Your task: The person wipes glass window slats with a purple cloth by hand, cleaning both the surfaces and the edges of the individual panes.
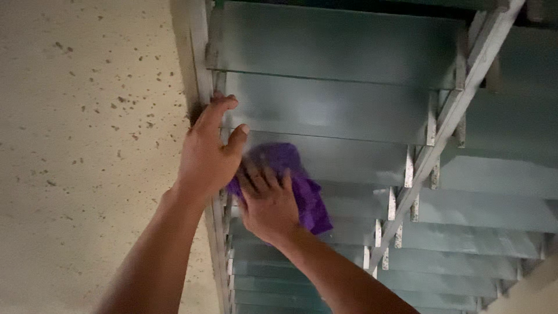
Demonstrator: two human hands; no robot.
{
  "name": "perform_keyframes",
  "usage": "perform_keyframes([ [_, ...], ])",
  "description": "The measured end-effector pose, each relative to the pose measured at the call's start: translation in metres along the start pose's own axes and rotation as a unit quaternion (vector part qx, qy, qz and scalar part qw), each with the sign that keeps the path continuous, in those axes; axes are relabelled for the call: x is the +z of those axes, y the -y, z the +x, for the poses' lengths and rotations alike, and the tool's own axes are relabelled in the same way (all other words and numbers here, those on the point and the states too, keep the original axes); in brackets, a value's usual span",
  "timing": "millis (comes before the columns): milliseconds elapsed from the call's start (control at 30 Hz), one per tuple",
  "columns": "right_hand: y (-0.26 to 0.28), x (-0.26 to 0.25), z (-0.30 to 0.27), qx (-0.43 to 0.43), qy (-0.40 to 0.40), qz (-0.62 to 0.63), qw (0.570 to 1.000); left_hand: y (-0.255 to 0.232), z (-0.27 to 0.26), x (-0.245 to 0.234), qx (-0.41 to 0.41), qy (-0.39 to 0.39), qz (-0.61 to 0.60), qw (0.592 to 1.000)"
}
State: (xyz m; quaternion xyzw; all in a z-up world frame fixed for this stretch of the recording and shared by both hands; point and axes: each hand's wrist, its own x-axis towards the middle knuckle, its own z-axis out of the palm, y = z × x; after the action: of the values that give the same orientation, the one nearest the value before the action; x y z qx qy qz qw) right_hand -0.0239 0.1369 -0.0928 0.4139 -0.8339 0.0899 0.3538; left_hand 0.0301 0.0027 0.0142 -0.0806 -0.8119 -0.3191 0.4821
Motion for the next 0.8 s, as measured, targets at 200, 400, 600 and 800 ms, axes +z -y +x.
perform_keyframes([
  [200, -0.012, -0.013, -0.023, -0.009, 0.035, 0.007, 0.999, 0.000, 0.001, 0.000, -0.021, 0.016, 0.000, 1.000],
  [400, -0.021, -0.007, -0.007, 0.077, -0.035, -0.055, 0.995, 0.005, -0.002, 0.001, 0.050, -0.010, 0.014, 0.999],
  [600, -0.022, -0.011, -0.018, 0.026, 0.035, -0.011, 0.999, 0.017, -0.012, 0.006, 0.098, -0.009, 0.040, 0.994],
  [800, -0.020, -0.010, -0.017, 0.092, 0.055, -0.028, 0.994, 0.031, -0.094, 0.037, 0.086, -0.045, 0.016, 0.995],
])
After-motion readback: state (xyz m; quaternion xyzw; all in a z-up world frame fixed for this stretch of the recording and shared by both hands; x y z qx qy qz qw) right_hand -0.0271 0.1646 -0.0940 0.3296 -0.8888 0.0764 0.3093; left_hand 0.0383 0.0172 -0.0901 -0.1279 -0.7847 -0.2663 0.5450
